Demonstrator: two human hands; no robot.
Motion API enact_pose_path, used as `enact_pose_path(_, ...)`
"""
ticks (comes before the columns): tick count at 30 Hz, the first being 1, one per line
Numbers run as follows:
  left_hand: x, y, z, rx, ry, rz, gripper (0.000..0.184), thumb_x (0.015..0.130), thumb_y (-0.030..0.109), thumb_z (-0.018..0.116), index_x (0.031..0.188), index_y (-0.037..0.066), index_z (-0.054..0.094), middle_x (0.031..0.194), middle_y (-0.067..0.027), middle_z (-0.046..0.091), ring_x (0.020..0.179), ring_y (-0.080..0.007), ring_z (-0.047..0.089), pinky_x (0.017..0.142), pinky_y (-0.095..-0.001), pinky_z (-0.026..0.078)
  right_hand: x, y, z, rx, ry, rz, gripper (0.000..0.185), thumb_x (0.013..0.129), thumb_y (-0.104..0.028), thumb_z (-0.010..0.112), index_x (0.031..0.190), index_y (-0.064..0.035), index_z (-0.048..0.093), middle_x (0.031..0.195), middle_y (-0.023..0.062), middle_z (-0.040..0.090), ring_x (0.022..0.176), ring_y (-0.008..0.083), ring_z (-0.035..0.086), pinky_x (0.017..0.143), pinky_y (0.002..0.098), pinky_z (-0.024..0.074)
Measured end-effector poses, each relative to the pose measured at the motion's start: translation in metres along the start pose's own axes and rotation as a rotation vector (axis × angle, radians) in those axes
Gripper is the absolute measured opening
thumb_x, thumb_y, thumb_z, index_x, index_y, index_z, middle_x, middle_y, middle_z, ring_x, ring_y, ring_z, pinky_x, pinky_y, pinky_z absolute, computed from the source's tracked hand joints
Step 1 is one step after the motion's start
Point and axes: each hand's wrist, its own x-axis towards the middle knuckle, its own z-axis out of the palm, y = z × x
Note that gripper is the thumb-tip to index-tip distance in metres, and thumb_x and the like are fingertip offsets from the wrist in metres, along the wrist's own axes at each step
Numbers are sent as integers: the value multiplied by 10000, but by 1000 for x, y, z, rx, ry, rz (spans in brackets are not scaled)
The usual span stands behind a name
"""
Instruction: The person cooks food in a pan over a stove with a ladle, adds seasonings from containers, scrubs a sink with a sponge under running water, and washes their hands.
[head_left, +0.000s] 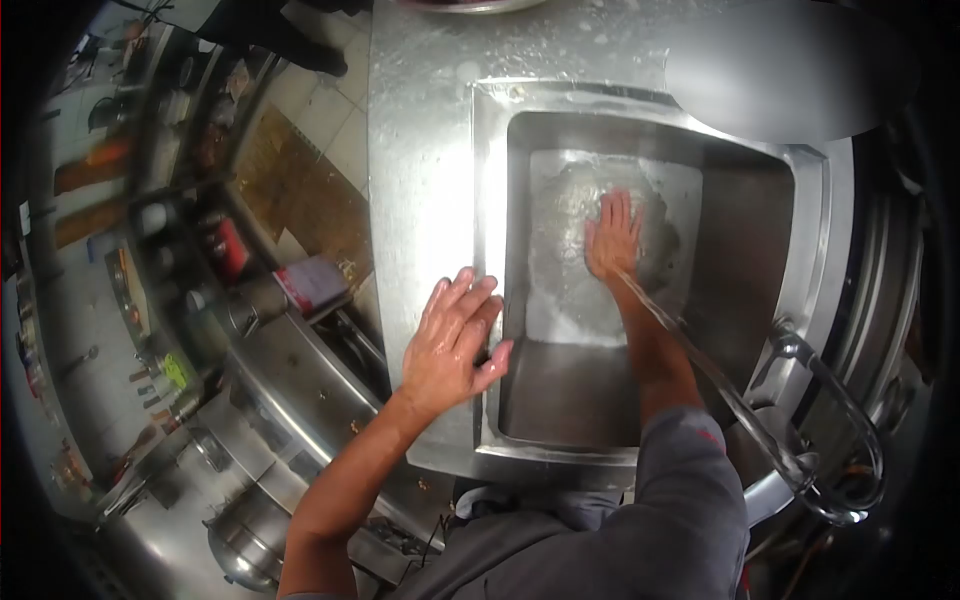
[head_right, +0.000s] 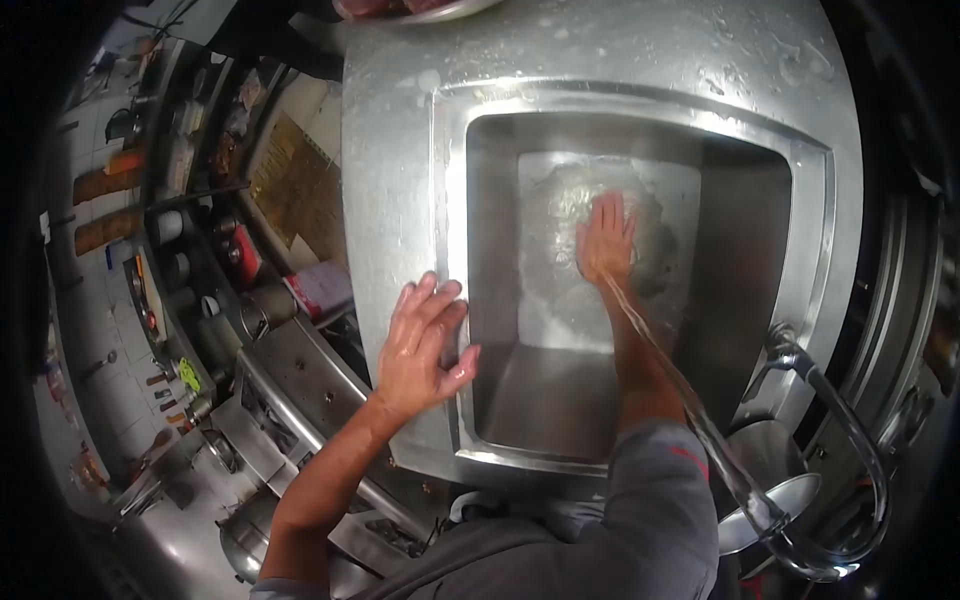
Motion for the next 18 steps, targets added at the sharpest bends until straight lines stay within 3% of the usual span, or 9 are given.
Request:
enact_pose_path(4, -2, -2, -3, 1, -44, 14, 468, 775, 228, 797, 1174, 30, 655, 1397, -127, 559, 1408, -372, 441, 1152, -557, 363, -42, 10, 19, -94, -145, 19, 634, 1021, -361, 460, 1514, 21, 349, 1621, 224, 264, 1527, 347, 197, 1236, 573, 112)
enact_pose_path(5, -2, -1, -2, 3, -18, 2, 451, 789, 234, 789, 1169, 28, 659, 1405, -120, 556, 1412, -365, 437, 1162, -552, 356, -53, 12, 26, -78, -97, 7, 642, 1022, -364, 459, 1522, 20, 341, 1628, 223, 252, 1528, 351, 193, 1236, 571, 112)
enact_pose_path(7, -4, -4, 3, -34, -27, -8, 444, 789, 222, 781, 1164, 17, 660, 1410, -115, 553, 1410, -362, 438, 1166, -545, 355, 35, 7, 23, -52, 89, -48, 651, 1023, -368, 458, 1530, 20, 332, 1634, 223, 240, 1529, 356, 189, 1236, 570, 112)
enact_pose_path(9, -15, 8, -2, -79, -72, -38, 459, 781, 205, 774, 1182, 19, 651, 1413, -115, 549, 1406, -361, 441, 1166, -544, 358, 1, -1, 3, -124, -245, 58, 635, 1028, -334, 449, 1531, 29, 315, 1651, 226, 177, 1537, 364, 151, 1242, 566, 105)
enact_pose_path(10, -15, 8, -4, -54, -54, -32, 450, 797, 215, 769, 1185, 18, 655, 1401, -115, 553, 1403, -345, 444, 1165, -537, 367, -14, 0, -4, -129, -36, -59, 632, 1017, -322, 462, 1528, 25, 329, 1641, 235, 200, 1527, 376, 179, 1236, 570, 138)
enact_pose_path(13, -6, 0, -1, -50, 38, 32, 485, 772, 183, 778, 1211, 37, 632, 1408, -115, 543, 1402, -369, 442, 1164, -554, 362, -40, 10, 14, 45, 40, -119, 640, 985, -310, 507, 1507, 32, 365, 1606, 257, 273, 1497, 392, 254, 1226, 577, 175)
enact_pose_path(15, -4, -1, 1, -51, 58, 31, 480, 772, 182, 778, 1205, 34, 634, 1409, -118, 542, 1402, -374, 441, 1163, -554, 361, -86, 49, 126, -591, 163, -308, 670, 923, -295, 567, 1477, 42, 399, 1502, 278, 434, 1447, 408, 348, 1225, 599, 157)
enact_pose_path(16, -4, -3, 2, -57, 65, 41, 482, 781, 195, 772, 1213, 34, 631, 1414, -123, 535, 1405, -374, 435, 1165, -560, 354, -89, 47, 99, -602, 169, -293, 670, 923, -295, 567, 1477, 42, 399, 1502, 278, 434, 1447, 408, 348, 1225, 599, 157)
enact_pose_path(18, -2, 0, -3, -27, 61, 62, 493, 788, 206, 771, 1223, 26, 626, 1391, -129, 552, 1374, -375, 463, 1143, -542, 378, -87, 21, 23, -128, -422, -115, 688, 878, -278, 602, 1455, 50, 423, 1399, 273, 544, 1374, 422, 450, 1229, 616, 120)
